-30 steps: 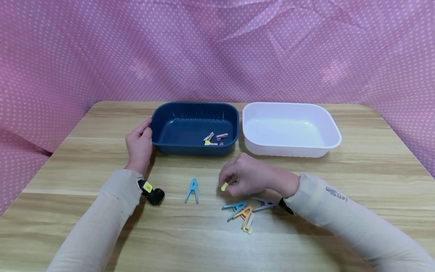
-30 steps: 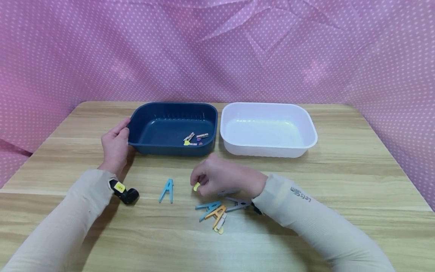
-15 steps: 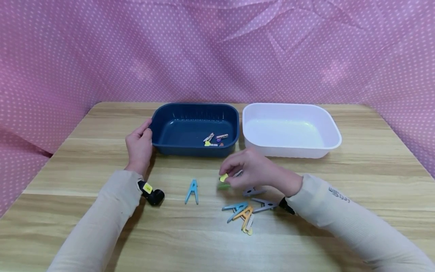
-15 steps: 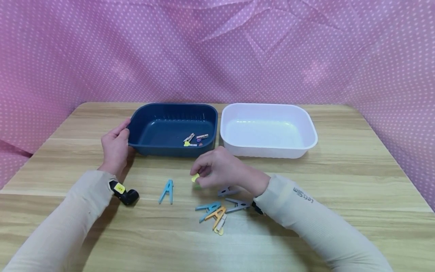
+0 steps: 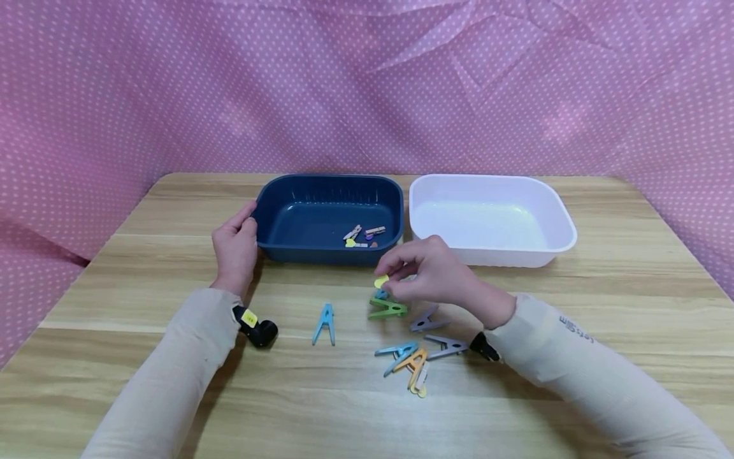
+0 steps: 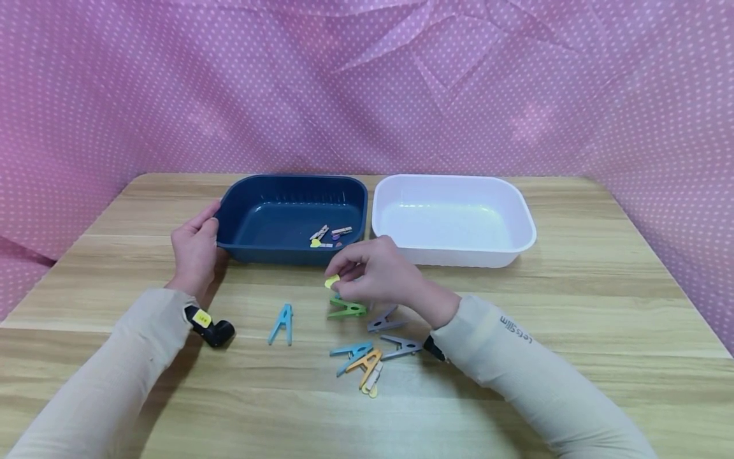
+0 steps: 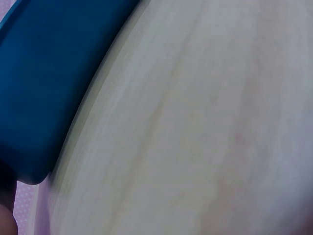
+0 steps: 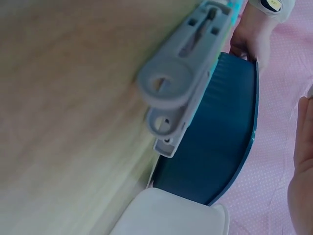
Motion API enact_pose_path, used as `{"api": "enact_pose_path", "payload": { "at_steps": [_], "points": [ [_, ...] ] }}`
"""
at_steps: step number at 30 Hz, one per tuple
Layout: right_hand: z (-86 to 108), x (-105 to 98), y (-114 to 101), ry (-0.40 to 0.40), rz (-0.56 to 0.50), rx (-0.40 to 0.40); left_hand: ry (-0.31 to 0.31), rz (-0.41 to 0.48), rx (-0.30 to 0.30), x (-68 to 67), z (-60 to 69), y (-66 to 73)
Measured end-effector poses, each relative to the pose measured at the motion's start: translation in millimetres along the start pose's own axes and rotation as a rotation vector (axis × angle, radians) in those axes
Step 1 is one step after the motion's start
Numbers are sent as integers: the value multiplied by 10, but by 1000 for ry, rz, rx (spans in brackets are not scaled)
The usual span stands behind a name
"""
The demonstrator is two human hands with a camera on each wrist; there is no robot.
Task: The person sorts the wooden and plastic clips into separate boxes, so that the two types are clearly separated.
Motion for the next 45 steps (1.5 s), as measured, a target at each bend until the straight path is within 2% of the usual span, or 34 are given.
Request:
{"api": "enact_pose_path", "payload": {
  "at_steps": [5,8,12,17,23,30,39,45],
  "points": [
    [-3,-59,8,26,-32,46,24,8,3,-1,-16,-8],
    [-9,-81,13,45,-53,75,59,33,24,-7,-26,-11],
    [-25,-113,38,114,-49,140,84,53,44,-10,-30,-9],
    [-35,-174,88,250,-34,208,58,21,26,-3,-25,0],
    [-54,-240,129,338,-23,246,40,2,7,-1,-20,-2],
    [-97,-322,128,382,3,281,45,5,8,-4,-16,-7],
    [-179,-397,177,409,-82,378,35,-3,13,12,-25,-5],
    [-235,-403,182,424,-106,380,50,34,14,-7,-21,0]
  ]
}}
Point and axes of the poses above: each hand's wrist, its own z-axis away from the middle knuckle, its own x-axis out of the palm, y = z × x, the point moved 6 cm from there along -z, towards the middle knuckle, and after that the axes turned 3 degrees about x, right-handed, at the moved point
